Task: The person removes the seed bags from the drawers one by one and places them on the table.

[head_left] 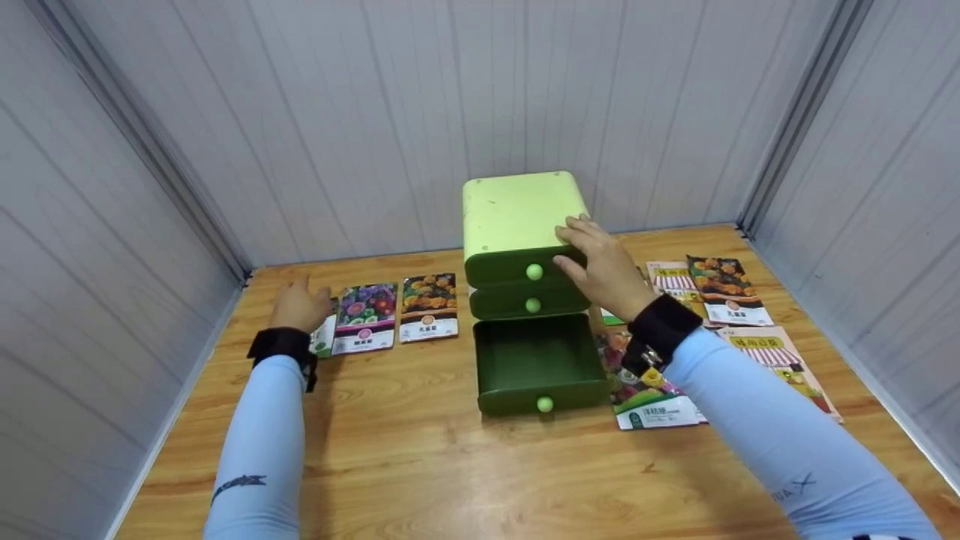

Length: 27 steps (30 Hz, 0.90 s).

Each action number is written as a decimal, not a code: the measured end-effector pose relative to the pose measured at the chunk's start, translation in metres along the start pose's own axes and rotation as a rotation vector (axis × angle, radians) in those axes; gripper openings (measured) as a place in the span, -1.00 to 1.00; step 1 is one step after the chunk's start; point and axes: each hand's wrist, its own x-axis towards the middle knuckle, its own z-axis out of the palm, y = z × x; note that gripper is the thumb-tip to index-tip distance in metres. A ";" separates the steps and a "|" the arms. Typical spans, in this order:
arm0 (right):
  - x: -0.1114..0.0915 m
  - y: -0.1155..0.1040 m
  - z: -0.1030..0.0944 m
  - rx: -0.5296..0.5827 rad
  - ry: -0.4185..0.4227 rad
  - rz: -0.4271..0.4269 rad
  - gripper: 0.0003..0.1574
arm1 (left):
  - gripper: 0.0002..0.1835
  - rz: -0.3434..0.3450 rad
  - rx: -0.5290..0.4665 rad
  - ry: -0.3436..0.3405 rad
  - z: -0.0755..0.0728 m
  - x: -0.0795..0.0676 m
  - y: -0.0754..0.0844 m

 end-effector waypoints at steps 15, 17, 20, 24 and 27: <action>-0.016 -0.010 -0.002 -0.011 0.104 -0.106 -0.43 | -0.15 0.345 -0.167 -0.053 0.017 -0.014 0.108; -0.020 -0.014 -0.001 -0.010 0.122 -0.137 -0.48 | -0.14 0.394 -0.189 -0.076 0.019 -0.019 0.121; -0.026 -0.018 0.001 -0.015 0.144 -0.180 -0.55 | -0.12 0.468 -0.226 -0.119 0.023 -0.025 0.139; -0.034 -0.023 0.006 -0.019 0.147 -0.218 -0.59 | -0.08 0.546 -0.252 -0.167 0.029 -0.030 0.159; -0.041 -0.027 0.010 -0.011 0.119 -0.229 -0.59 | -0.03 0.570 -0.242 -0.193 0.033 -0.032 0.172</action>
